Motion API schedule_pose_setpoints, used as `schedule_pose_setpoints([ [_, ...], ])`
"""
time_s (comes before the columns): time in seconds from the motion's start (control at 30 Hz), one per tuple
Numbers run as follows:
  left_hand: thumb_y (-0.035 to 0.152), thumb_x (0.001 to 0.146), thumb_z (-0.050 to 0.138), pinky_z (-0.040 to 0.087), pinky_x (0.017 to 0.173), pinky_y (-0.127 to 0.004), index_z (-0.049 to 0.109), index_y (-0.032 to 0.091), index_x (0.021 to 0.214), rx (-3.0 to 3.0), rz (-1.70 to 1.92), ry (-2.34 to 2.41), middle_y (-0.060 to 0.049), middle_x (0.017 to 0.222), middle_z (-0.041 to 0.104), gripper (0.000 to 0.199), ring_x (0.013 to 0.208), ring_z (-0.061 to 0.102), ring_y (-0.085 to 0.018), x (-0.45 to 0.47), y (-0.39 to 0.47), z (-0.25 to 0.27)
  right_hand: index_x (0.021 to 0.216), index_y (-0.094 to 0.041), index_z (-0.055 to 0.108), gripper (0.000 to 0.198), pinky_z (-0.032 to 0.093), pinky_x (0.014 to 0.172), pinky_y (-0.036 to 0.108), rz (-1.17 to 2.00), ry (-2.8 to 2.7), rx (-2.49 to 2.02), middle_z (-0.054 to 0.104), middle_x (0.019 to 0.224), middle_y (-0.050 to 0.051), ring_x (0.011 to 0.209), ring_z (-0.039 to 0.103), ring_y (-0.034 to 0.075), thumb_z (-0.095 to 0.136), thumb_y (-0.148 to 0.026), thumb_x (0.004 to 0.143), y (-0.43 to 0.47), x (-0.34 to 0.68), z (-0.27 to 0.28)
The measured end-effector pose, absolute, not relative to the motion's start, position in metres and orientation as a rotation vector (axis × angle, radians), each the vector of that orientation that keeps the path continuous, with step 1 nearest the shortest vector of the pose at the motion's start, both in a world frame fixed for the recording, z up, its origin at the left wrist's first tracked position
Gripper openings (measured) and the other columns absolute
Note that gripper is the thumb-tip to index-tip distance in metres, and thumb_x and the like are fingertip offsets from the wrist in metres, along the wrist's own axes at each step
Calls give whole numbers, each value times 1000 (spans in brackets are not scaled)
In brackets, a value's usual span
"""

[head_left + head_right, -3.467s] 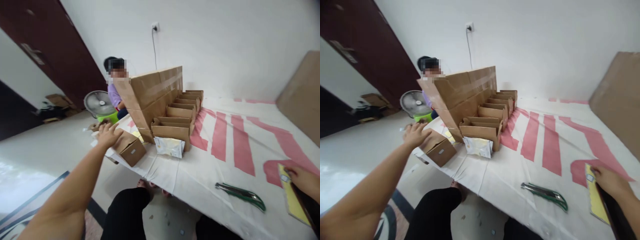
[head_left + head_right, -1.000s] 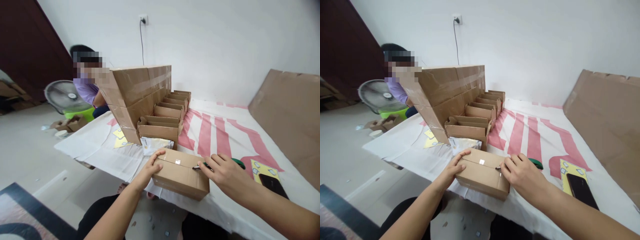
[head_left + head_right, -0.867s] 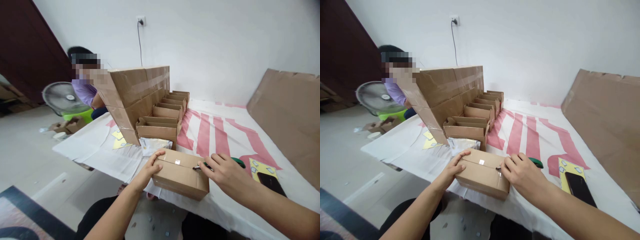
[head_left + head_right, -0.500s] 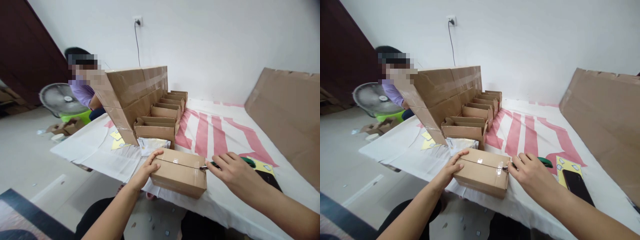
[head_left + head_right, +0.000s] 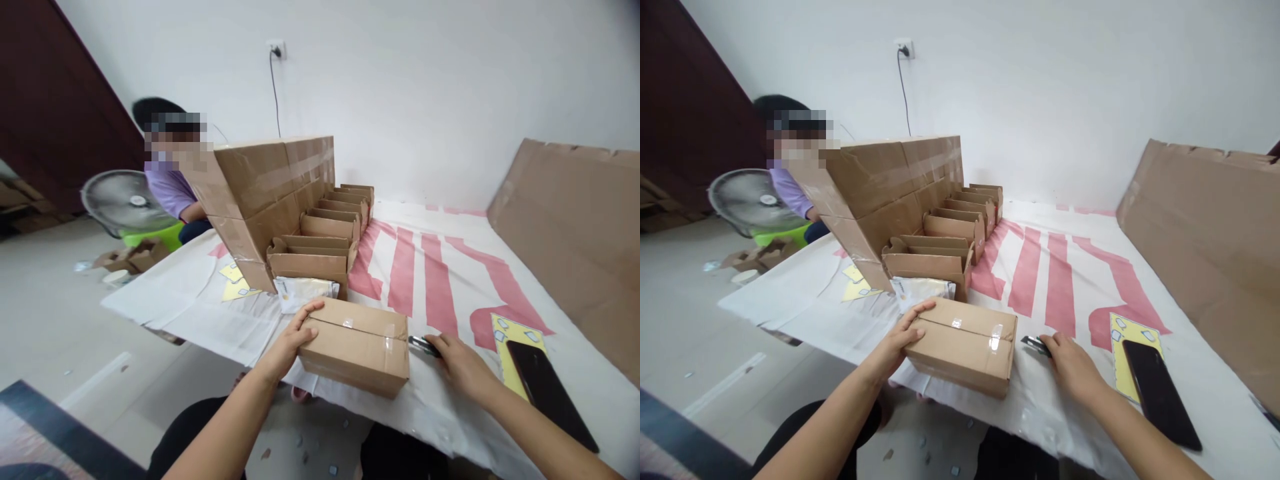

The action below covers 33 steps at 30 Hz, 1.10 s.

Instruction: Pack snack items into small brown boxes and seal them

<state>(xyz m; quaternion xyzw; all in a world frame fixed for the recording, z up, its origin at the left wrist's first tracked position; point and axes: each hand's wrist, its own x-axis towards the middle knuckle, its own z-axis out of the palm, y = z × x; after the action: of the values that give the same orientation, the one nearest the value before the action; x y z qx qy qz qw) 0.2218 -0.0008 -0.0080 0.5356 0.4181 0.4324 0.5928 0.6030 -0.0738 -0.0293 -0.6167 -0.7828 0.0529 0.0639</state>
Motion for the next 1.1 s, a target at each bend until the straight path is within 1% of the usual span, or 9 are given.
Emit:
schedule_pose_setpoints([
  [0.07, 35, 71, 64, 35, 103, -41, 54, 26, 127, 1239, 1001, 980, -3, 147, 43, 57, 128, 42, -35, 222, -1, -7, 121, -18, 59, 41, 48, 83, 37, 219, -2426, -1872, 65, 103, 11, 96, 61, 25, 47, -9, 83, -70, 602, -37],
  [0.13, 36, 71, 64, 34, 103, -40, 54, 26, 127, 1239, 1001, 984, -3, 147, 44, 57, 128, 42, -36, 222, -2, -7, 117, -18, 62, 37, 48, 86, 40, 237, -2428, -1867, 66, 104, 12, 98, 61, 27, 52, -13, 82, -64, 601, -33],
  [0.23, 36, 72, 65, 33, 103, -40, 55, 26, 126, 1236, 1007, 986, -2, 146, 45, 56, 129, 41, -36, 223, -2, -8, 118, -18, 61, 32, 48, 90, 44, 159, -2228, -1744, 65, 112, 13, 104, 59, 27, 45, -21, 91, -55, 592, -8],
  [0.33, 35, 72, 65, 33, 102, -39, 55, 27, 127, 1219, 1008, 980, -2, 144, 46, 56, 128, 42, -35, 222, -3, -8, 117, -19, 59, 30, 50, 91, 44, 108, -2097, -1456, 65, 112, 12, 106, 59, 25, 40, -26, 96, -50, 570, 26],
  [0.43, 35, 72, 65, 34, 100, -39, 54, 27, 127, 1202, 1006, 982, -2, 143, 47, 57, 126, 44, -35, 223, -3, -8, 116, -20, 59, 27, 51, 90, 42, 142, -2226, -1216, 64, 113, 10, 105, 58, 23, 41, -20, 95, -49, 542, 47],
  [0.5, 35, 71, 65, 35, 100, -39, 55, 27, 127, 1198, 1011, 990, -2, 144, 46, 57, 126, 43, -35, 223, -3, -7, 116, -19, 58, 27, 51, 90, 44, 129, -2308, -1159, 64, 114, 10, 105, 56, 24, 42, -17, 95, -49, 527, 50],
  [0.63, 35, 70, 65, 35, 101, -40, 56, 26, 125, 1192, 1019, 997, -3, 144, 47, 57, 126, 44, -36, 224, -4, -5, 113, -17, 59, 26, 50, 91, 47, 35, -2346, -1155, 63, 114, 10, 107, 55, 25, 42, -13, 94, -47, 516, 45],
  [0.83, 34, 69, 65, 34, 101, -40, 57, 26, 124, 1191, 1017, 987, -3, 144, 45, 56, 127, 42, -37, 224, -4, -4, 97, -16, 59, 20, 51, 82, 42, 2, -2359, -1139, 65, 101, 8, 96, 56, 23, 42, -7, 91, -47, 521, 43],
  [1.1, 33, 70, 65, 35, 100, -40, 56, 27, 125, 1185, 1010, 987, -3, 144, 45, 56, 126, 42, -36, 224, -4, -6, 86, -18, 56, 20, 48, 76, 40, -17, -2359, -1175, 63, 89, 7, 86, 55, 22, 40, -11, 94, -41, 517, 42],
])
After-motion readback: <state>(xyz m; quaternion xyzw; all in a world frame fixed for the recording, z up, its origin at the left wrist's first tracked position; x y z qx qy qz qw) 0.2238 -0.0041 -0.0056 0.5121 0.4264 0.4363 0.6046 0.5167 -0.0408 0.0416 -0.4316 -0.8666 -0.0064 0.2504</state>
